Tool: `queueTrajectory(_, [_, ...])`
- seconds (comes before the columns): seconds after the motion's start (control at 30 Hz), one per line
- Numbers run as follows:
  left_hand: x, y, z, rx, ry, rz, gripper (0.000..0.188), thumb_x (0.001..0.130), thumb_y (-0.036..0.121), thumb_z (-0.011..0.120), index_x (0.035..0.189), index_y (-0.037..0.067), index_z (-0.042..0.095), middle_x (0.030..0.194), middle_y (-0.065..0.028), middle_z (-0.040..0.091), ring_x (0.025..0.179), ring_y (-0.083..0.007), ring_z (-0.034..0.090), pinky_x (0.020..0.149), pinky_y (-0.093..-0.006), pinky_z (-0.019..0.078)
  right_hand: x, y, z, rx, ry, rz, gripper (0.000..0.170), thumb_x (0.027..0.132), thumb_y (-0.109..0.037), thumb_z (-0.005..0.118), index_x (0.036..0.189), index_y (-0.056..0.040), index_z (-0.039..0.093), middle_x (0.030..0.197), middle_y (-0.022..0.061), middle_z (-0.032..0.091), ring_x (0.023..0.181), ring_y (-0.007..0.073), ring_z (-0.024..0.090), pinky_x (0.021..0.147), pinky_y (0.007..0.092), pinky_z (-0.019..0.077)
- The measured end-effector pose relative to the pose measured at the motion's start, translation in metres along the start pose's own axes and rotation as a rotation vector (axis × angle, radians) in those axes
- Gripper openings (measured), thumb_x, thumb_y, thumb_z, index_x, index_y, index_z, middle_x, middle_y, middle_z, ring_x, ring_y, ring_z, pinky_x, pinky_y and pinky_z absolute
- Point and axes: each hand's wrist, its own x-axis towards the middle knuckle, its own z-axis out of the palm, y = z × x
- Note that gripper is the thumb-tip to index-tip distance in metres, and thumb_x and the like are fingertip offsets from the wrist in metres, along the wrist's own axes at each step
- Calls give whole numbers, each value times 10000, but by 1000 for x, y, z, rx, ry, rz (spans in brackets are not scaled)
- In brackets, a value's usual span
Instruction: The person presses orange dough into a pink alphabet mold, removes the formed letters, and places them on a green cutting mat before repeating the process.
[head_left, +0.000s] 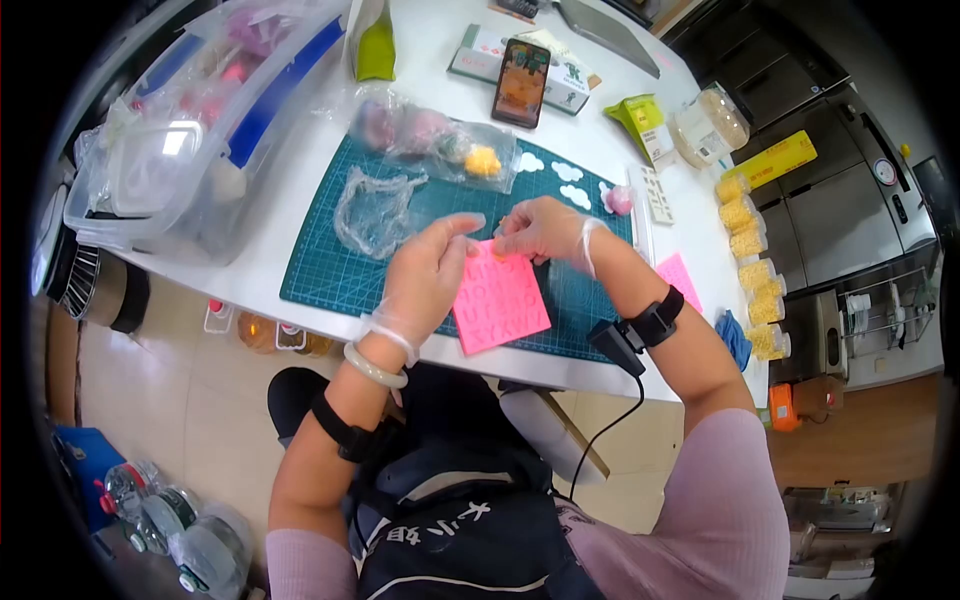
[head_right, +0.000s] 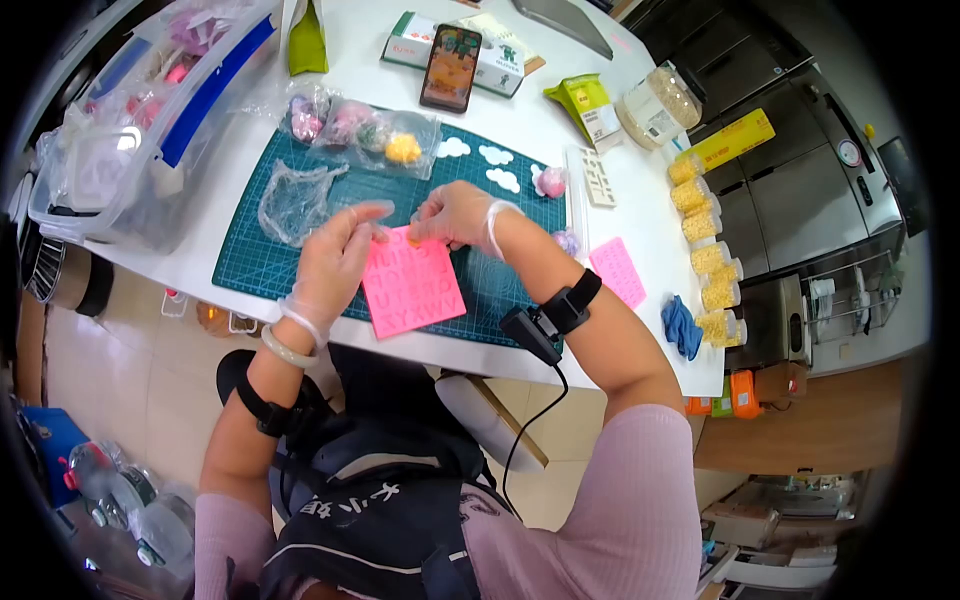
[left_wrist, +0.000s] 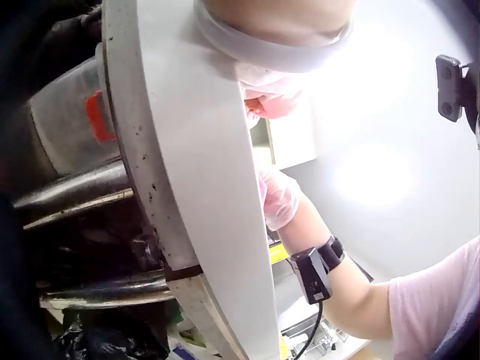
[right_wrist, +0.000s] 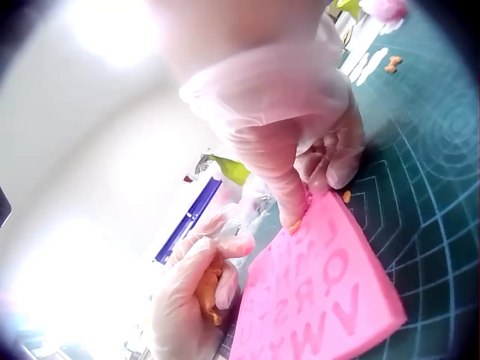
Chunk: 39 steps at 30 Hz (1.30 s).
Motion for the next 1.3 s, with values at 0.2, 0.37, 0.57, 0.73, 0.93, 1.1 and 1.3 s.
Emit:
queueTrajectory(0.2, [-2,3,0,71,-19,12,275,928,19,458,1140,-3,631,860,-99,677,815,-143,659,747,-274,517,0,-4,-3,1,-51,46,277,767,-241,794,894,-34,661,824,28,640,727,109,594,632,245,495])
queueTrajectory(0.37, [-2,-2,2,126,-10,101,271,924,22,467,1134,1,636,888,-114,680,804,-164,670,753,-290,519,3,2,6,36,24,-1,257,752,-170,783,923,-6,683,838,65,671,727,148,634,640,283,524])
queueTrajectory(0.57, [-3,-4,1,155,-10,121,263,925,24,474,1124,1,645,911,-119,685,811,-167,675,755,-291,521,5,1,-3,53,-92,-9,271,762,-164,776,951,2,674,863,80,677,765,157,649,672,277,538])
queueTrajectory(0.73, [-2,-3,3,124,-25,102,258,926,31,477,1120,1,644,901,-117,687,811,-166,675,752,-288,519,2,3,-4,-13,-88,-38,255,787,-182,761,948,-19,649,858,36,642,758,115,601,661,246,491])
queueTrajectory(0.93, [-4,0,0,112,-17,83,256,933,47,471,1117,2,643,861,-105,683,809,-161,672,751,-285,513,7,14,-11,167,-162,-41,230,792,-138,757,953,-17,645,862,34,635,762,106,593,665,228,479])
queueTrajectory(1.1, [-4,0,1,112,-25,62,256,933,49,471,1116,0,643,851,-103,683,808,-160,669,758,-283,511,-2,-6,-6,34,-114,-4,249,791,-136,761,968,0,649,876,50,647,786,121,612,683,240,502])
queueTrajectory(1.3, [-3,-4,2,143,-22,71,239,932,79,490,1109,36,646,941,-141,698,821,-206,694,755,-310,530,8,10,-12,176,-155,-52,289,793,-191,762,986,0,661,872,64,655,778,133,624,683,256,517])
